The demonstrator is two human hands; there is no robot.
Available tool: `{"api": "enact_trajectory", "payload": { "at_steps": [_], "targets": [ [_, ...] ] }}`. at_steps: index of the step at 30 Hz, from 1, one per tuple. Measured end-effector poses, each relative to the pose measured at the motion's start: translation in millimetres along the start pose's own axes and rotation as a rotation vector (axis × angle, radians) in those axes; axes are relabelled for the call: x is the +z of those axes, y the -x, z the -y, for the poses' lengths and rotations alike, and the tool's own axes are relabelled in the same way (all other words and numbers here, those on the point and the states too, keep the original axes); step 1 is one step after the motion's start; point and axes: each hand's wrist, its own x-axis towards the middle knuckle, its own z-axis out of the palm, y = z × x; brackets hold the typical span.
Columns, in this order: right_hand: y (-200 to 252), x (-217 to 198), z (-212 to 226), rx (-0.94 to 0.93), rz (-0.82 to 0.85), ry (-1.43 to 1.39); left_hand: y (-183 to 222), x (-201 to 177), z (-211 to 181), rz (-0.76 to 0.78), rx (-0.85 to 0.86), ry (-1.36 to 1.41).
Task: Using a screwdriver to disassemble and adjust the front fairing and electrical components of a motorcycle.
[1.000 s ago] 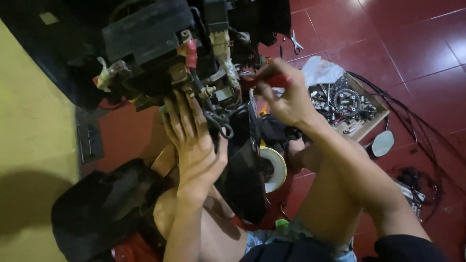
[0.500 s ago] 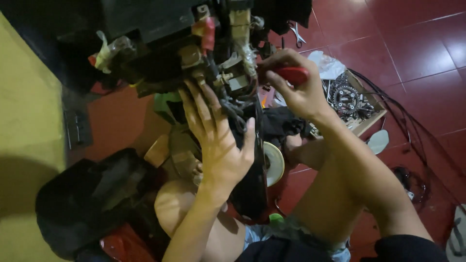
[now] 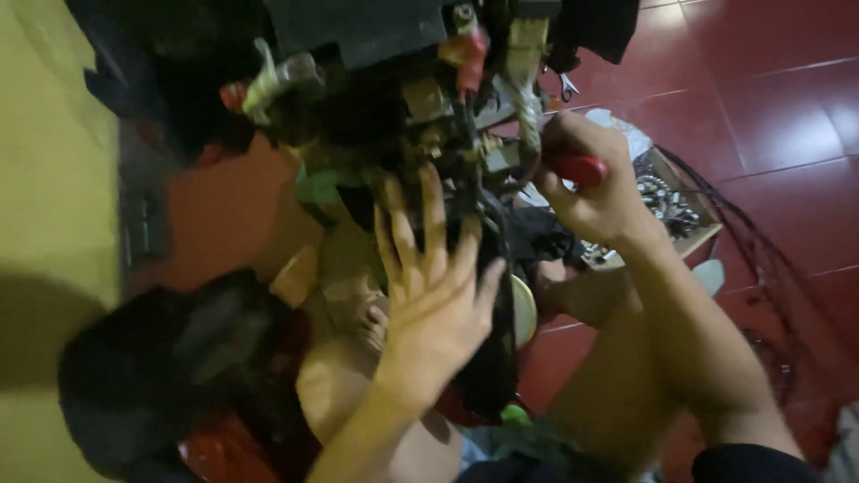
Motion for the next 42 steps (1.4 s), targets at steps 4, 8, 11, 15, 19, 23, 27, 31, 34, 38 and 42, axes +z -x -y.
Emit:
{"api": "enact_trajectory", "payload": {
  "at_steps": [4,8,11,15,19,23,27,31,34,38,42],
  "targets": [
    [2,3,-12,-0.029,0.04,-0.023,-1,-1,7,0.065,0.032,-0.039],
    [-1,2,-7,0.022,0.002,-0.023,-3,6,12,0.064,0.026,-0.03],
    [6,3,-1,0.022,0.002,-0.005,2,16,11,0.056,0.029,-0.054],
    [13,13,7,0.071,-0.074,-0.002,2,21,1,0.018,-0.011,-0.131],
    [15,18,4,0.072,-0.156,-0.098,6,29,-7,-0.044,-0.061,-0.162],
    [6,24,-15,0.034,-0.28,-0.195,5,35,-5,-0.144,-0.043,-0.2],
    [0,24,-21,-0.066,-0.274,0.012,8,34,5,-0.209,0.0,-0.113],
    [-2,18,-17,-0.035,-0.35,-0.029,0,23,-5,-0.171,0.021,-0.144],
    [-4,14,8,-0.001,-0.245,-0.178,4,23,-6,-0.153,0.023,-0.17],
    [-11,3,18,-0.031,-0.171,-0.185,4,35,-7,-0.197,-0.012,-0.13],
    [-15,-3,15,0.022,-0.137,-0.237,2,44,-9,-0.282,-0.028,-0.059]
  ]
}}
